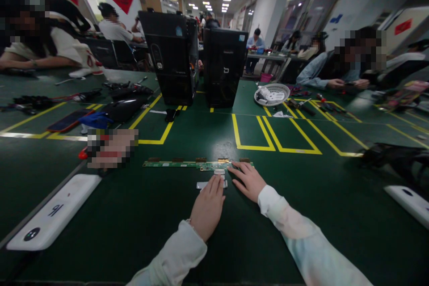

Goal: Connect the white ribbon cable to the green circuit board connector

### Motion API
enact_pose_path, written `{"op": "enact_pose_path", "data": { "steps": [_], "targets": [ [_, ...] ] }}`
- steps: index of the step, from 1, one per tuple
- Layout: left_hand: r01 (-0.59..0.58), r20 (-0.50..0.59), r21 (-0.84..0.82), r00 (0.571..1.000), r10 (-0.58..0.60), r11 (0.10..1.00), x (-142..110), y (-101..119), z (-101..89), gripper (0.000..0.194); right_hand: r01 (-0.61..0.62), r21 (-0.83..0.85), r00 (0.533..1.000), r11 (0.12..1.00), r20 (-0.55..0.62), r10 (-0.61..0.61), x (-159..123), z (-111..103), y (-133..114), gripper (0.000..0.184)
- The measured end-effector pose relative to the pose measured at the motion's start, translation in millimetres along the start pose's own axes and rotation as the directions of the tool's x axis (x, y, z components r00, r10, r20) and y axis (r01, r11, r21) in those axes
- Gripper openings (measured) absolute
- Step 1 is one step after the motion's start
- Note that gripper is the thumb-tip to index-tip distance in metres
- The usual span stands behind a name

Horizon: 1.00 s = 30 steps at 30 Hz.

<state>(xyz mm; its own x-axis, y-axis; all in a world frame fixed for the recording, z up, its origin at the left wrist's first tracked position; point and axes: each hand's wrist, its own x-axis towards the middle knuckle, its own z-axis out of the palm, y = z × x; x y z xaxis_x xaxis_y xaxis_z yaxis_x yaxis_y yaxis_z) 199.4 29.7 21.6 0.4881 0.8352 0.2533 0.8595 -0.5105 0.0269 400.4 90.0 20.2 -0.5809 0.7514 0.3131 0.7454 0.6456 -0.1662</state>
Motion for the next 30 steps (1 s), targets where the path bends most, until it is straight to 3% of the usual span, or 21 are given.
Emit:
{"op": "enact_pose_path", "data": {
  "steps": [18,30],
  "targets": [
    [-0.054,0.046,-0.088,0.997,0.058,0.995,6,-9,-5.0,0.043,0.007,0.006,1.0,1.0,0.0,-0.007,-1,1,1,0.043],
    [-0.081,0.097,-0.175,0.99,0.099,0.981,14,-24,-18.9,0.041,0.003,0.006,1.0,1.0,0.018,-0.003,-1,-1,1,0.044]
  ]
}}
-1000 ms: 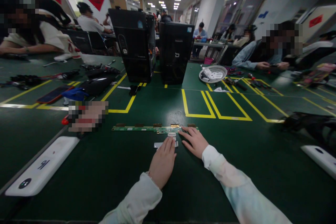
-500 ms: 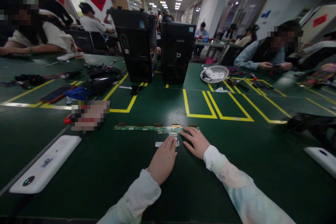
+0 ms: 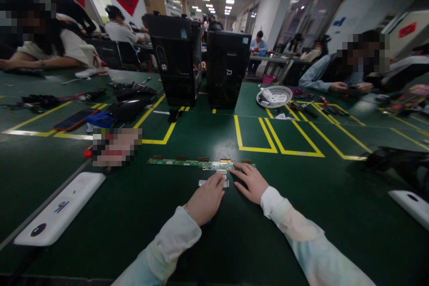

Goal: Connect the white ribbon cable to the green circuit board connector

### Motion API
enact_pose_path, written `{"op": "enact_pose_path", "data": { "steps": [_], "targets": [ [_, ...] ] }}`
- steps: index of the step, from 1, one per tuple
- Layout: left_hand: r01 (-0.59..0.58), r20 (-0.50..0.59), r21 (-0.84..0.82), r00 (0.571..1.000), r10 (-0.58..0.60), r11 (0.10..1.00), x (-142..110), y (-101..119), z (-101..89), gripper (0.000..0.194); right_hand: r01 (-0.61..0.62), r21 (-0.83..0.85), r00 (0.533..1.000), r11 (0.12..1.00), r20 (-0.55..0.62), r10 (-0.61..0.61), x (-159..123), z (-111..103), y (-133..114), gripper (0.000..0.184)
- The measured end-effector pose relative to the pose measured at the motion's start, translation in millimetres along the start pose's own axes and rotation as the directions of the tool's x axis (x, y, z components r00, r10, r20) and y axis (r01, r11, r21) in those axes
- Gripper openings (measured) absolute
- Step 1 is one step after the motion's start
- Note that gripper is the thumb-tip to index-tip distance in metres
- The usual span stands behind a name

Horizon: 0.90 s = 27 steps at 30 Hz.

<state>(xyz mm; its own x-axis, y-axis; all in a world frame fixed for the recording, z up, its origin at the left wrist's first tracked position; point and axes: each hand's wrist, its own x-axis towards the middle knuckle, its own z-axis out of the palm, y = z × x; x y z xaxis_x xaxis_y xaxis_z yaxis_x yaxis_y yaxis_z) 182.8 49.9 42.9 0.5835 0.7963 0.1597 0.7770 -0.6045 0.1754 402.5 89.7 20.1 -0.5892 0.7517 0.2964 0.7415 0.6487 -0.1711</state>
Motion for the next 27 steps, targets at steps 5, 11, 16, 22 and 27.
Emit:
{"op": "enact_pose_path", "data": {
  "steps": [5,11,16,22,27],
  "targets": [
    [0.0,0.015,-0.009,1.0,0.001,1.0,1,-2,-4.7,0.04,0.003,0.008,1.0,1.0,0.019,-0.003,1,-3,0,0.044],
    [0.009,0.008,0.0,1.0,-0.009,1.0,1,1,-2.8,0.04,0.012,0.006,1.0,1.0,0.011,-0.012,1,-2,0,0.044],
    [0.051,-0.034,0.031,0.998,-0.05,0.998,4,11,1.9,0.039,-0.001,0.008,1.0,1.0,-0.01,0.001,0,2,-1,0.044],
    [0.113,-0.085,0.056,0.991,-0.108,0.992,11,18,5.7,0.038,0.009,0.005,1.0,1.0,-0.013,-0.009,1,3,-1,0.045],
    [0.161,-0.111,0.061,0.982,-0.154,0.985,12,21,15.2,0.041,0.005,-0.002,1.0,1.0,-0.016,-0.005,0,3,0,0.045]
  ]
}}
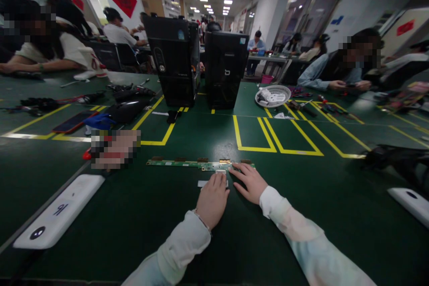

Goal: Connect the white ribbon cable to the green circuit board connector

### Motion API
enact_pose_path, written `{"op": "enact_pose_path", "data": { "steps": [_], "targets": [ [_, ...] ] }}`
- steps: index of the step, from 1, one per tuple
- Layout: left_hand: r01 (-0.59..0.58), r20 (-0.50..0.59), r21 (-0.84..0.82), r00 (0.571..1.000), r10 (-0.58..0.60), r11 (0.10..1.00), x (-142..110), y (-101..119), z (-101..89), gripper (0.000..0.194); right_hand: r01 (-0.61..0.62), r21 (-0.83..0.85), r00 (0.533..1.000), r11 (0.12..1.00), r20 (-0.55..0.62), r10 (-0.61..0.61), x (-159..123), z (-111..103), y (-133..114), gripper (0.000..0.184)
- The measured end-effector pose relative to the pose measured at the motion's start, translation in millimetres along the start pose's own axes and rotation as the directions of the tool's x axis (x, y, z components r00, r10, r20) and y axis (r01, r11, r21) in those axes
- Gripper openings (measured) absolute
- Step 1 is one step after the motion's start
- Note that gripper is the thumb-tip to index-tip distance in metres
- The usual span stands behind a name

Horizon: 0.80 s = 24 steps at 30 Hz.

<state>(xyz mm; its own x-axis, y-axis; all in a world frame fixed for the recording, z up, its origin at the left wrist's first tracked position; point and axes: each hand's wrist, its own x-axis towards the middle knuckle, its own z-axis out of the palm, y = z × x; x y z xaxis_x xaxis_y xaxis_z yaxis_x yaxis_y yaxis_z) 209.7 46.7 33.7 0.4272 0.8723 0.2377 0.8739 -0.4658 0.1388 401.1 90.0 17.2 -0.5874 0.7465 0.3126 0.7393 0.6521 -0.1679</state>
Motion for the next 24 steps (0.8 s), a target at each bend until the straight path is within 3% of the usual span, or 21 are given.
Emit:
{"op": "enact_pose_path", "data": {
  "steps": [15,19,24],
  "targets": [
    [0.029,-0.026,-0.041,0.999,-0.03,0.999,2,4,5.9,0.039,0.012,0.032,1.0,0.999,-0.006,-0.011,1,-1,0,0.045],
    [0.016,-0.035,-0.073,0.999,-0.019,0.997,4,1,-5.6,0.038,-0.004,0.039,1.0,0.999,-0.022,0.005,-1,1,1,0.044],
    [0.062,-0.081,-0.094,0.994,-0.07,0.994,-3,-18,-37.1,0.045,-0.012,0.021,1.0,1.0,0.009,0.012,-1,0,1,0.045]
  ]
}}
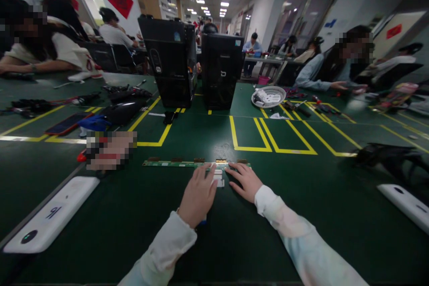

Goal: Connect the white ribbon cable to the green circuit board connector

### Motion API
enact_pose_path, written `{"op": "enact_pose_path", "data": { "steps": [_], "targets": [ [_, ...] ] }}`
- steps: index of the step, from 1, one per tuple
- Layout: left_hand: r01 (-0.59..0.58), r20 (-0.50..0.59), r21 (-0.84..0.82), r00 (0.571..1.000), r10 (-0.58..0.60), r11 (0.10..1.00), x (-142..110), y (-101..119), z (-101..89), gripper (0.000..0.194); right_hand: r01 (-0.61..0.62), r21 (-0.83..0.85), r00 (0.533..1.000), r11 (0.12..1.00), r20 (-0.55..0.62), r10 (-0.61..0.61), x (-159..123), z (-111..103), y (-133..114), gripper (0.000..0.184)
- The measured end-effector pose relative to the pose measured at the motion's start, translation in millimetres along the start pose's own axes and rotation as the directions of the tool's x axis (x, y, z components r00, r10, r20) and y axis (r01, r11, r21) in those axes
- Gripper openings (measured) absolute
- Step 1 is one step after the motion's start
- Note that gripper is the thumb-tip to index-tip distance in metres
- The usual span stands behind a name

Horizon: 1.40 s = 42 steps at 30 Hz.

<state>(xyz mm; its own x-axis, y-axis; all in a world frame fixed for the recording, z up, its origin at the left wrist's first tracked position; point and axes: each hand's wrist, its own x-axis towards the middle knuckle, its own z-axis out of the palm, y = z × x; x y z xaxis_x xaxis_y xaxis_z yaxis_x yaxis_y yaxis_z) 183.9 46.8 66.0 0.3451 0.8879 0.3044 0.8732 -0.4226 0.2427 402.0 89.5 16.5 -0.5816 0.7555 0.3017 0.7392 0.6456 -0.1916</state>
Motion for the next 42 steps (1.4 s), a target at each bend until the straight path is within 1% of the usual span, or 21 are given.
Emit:
{"op": "enact_pose_path", "data": {
  "steps": [1,3,4,6,7,10,13,16,19,22,26,30,34,36,38,40,42],
  "targets": [
    [0.025,-0.008,0.001,1.0,-0.025,1.0,-4,-7,-7.0,0.045,-0.001,-0.004,1.0,1.0,0.006,0.001,0,-1,0,0.046],
    [0.105,0.014,0.0,0.994,-0.105,0.994,-17,-26,-18.4,0.046,-0.007,-0.013,1.0,1.0,0.016,0.007,0,-1,-1,0.046],
    [0.146,0.025,0.013,0.989,-0.146,0.989,-26,-37,-22.4,0.046,-0.011,-0.017,1.0,1.0,0.02,0.011,0,-1,-1,0.046],
    [0.174,0.061,0.044,0.982,-0.177,0.984,-48,-61,-26.7,0.048,-0.016,-0.021,1.0,1.0,0.024,0.017,0,-1,-1,0.046],
    [0.186,0.077,0.061,0.979,-0.191,0.981,-60,-73,-27.3,0.048,-0.017,-0.02,1.0,1.0,0.025,0.017,-1,-1,-1,0.046],
    [0.253,0.057,0.113,0.964,-0.26,0.961,-93,-104,-24.9,0.052,-0.014,-0.02,1.0,1.0,0.02,0.015,-1,-1,0,0.046],
    [0.281,0.012,0.145,0.958,-0.285,0.949,-116,-122,-19.3,0.056,0.004,-0.021,1.0,1.0,-0.006,-0.004,0,-1,-3,0.046],
    [0.261,-0.044,0.192,0.965,-0.257,0.946,-123,-126,-13.1,0.055,0.054,-0.009,0.998,0.999,-0.012,-0.054,4,-1,-13,0.043],
    [0.249,-0.068,0.223,0.969,-0.239,0.943,-119,-122,-8.9,0.055,0.09,0.005,0.995,0.996,0.04,-0.09,8,0,-27,0.043],
    [0.249,-0.062,0.222,0.969,-0.241,0.943,-113,-121,-7.1,0.055,0.06,-0.009,0.993,0.998,0.098,-0.059,10,1,-37,0.048],
    [0.245,-0.052,0.211,0.97,-0.239,0.946,-108,-123,-5.9,0.055,-0.005,-0.027,0.989,1.0,0.148,0.009,12,-1,-40,0.05],
    [0.242,-0.049,0.216,0.97,-0.238,0.946,-108,-124,-5.4,0.055,-0.015,-0.027,0.983,1.0,0.185,0.02,14,-4,-40,0.05],
    [0.241,-0.054,0.216,0.97,-0.235,0.946,-109,-123,-6.2,0.055,-0.01,-0.049,0.982,0.999,0.187,0.019,11,-7,-39,0.049],
    [0.239,-0.056,0.208,0.971,-0.233,0.948,-108,-122,-7.1,0.055,-0.008,-0.069,0.985,0.998,0.172,0.02,2,-8,-36,0.048],
    [0.244,-0.063,0.201,0.97,-0.236,0.949,-108,-121,-8.1,0.056,-0.009,-0.093,0.988,0.996,0.15,0.023,-15,-10,-30,0.048],
    [0.251,-0.071,0.198,0.968,-0.241,0.948,-108,-120,-8.5,0.056,-0.016,-0.12,0.992,0.993,0.12,0.03,-40,-13,-20,0.047],
    [0.252,-0.075,0.201,0.967,-0.242,0.946,-108,-120,-8.2,0.056,-0.035,-0.149,0.996,0.988,0.078,0.047,-72,-19,-8,0.046]
  ]
}}
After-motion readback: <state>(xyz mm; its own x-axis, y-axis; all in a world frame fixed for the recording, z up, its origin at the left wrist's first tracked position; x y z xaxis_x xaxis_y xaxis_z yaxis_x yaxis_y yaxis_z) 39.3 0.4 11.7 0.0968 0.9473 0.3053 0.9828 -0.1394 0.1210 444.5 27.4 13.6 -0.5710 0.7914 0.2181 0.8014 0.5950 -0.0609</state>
